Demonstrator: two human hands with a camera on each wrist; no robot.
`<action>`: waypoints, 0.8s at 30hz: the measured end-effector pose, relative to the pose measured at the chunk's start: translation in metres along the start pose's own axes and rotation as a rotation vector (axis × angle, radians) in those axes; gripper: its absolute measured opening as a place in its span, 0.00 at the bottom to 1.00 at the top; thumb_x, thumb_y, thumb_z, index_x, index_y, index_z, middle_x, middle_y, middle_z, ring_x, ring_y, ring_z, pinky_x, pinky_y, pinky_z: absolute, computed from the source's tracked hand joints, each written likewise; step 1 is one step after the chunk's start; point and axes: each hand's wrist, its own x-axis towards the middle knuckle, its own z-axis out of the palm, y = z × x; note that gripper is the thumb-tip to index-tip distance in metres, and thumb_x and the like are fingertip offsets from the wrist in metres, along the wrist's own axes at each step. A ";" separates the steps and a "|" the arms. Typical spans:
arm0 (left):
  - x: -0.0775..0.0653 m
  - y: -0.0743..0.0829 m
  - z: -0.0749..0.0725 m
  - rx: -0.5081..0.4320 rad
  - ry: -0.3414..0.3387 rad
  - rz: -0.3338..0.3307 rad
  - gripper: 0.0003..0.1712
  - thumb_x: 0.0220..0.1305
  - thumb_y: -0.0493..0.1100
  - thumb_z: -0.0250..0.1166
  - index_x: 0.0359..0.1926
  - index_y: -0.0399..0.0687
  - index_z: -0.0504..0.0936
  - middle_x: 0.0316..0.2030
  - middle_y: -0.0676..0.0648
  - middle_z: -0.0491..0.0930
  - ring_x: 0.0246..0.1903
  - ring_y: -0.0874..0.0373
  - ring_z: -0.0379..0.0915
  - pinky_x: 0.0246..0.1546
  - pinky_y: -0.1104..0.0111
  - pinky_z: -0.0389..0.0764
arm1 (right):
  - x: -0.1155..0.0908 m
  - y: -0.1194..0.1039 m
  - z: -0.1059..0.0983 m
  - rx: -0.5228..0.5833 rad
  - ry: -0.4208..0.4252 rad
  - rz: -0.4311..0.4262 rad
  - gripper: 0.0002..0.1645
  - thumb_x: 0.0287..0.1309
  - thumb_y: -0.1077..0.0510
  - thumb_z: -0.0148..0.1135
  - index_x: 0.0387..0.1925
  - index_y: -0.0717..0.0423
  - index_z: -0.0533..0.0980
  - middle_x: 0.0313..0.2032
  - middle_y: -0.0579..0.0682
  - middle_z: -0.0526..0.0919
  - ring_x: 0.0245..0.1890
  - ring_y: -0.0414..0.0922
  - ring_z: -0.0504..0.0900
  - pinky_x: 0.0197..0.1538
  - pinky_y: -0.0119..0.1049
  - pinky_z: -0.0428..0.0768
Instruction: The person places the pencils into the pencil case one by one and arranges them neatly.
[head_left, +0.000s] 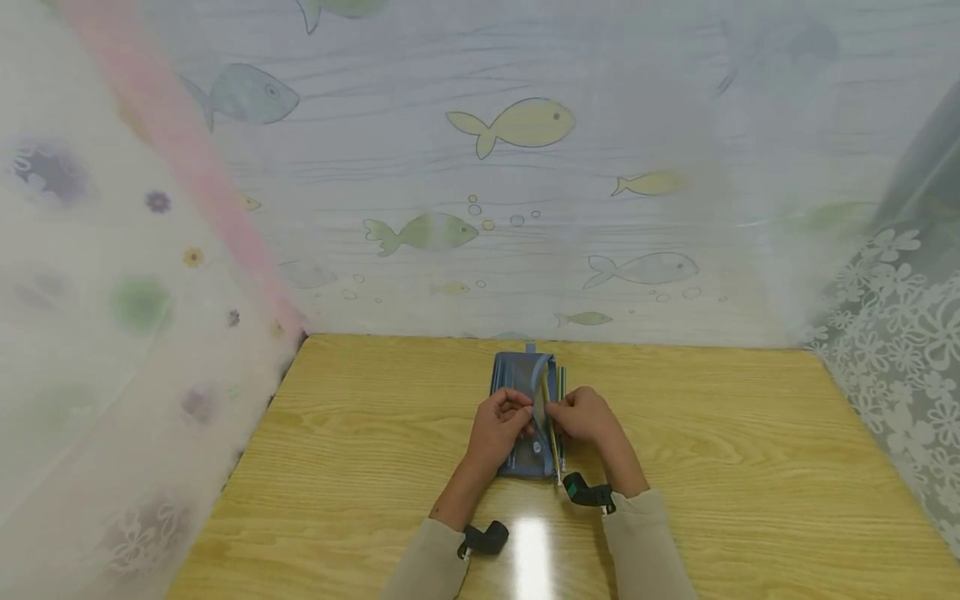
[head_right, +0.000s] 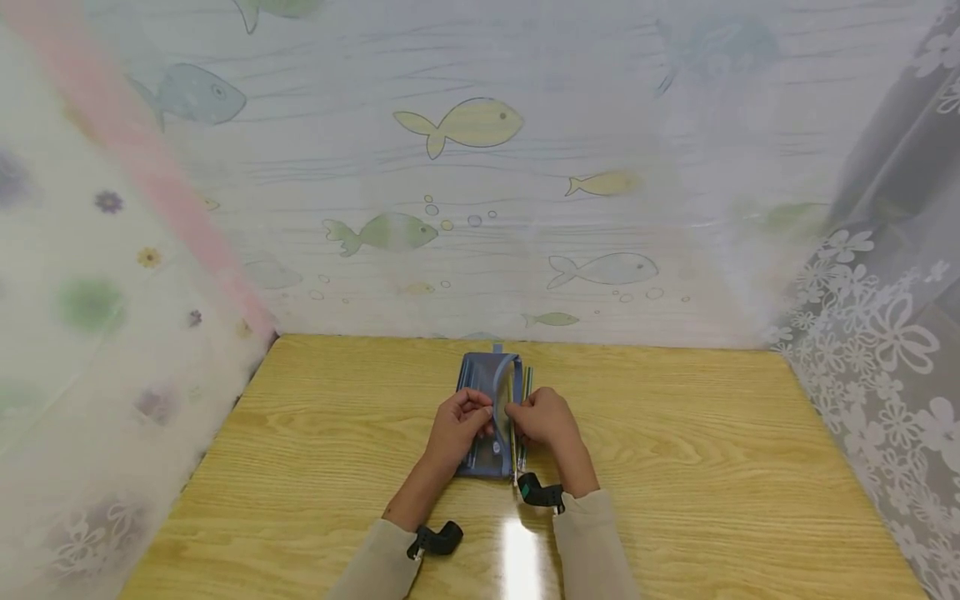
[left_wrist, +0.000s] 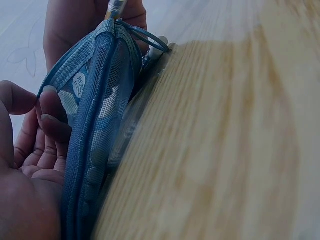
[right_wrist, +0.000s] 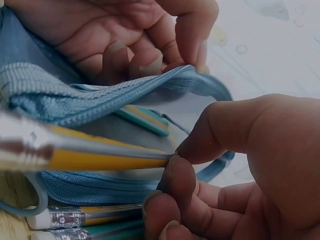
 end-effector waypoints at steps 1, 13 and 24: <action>0.000 0.000 0.000 0.000 -0.001 0.003 0.07 0.74 0.31 0.62 0.48 0.29 0.79 0.32 0.49 0.80 0.26 0.59 0.79 0.31 0.70 0.79 | 0.000 0.000 0.000 0.000 0.001 0.001 0.24 0.68 0.54 0.60 0.16 0.58 0.80 0.14 0.46 0.78 0.17 0.42 0.77 0.26 0.35 0.76; -0.001 0.001 0.000 -0.003 0.004 -0.008 0.07 0.74 0.31 0.62 0.48 0.30 0.79 0.31 0.49 0.80 0.26 0.59 0.79 0.31 0.71 0.79 | 0.000 -0.001 0.003 0.008 0.007 -0.007 0.27 0.69 0.55 0.61 0.11 0.52 0.71 0.14 0.45 0.76 0.16 0.42 0.76 0.25 0.33 0.76; -0.001 0.001 0.000 0.004 0.000 -0.006 0.07 0.74 0.32 0.62 0.49 0.30 0.79 0.32 0.49 0.80 0.27 0.59 0.79 0.31 0.71 0.78 | 0.003 0.002 0.006 -0.022 0.020 -0.015 0.30 0.70 0.55 0.61 0.10 0.49 0.67 0.12 0.44 0.75 0.15 0.42 0.75 0.25 0.34 0.75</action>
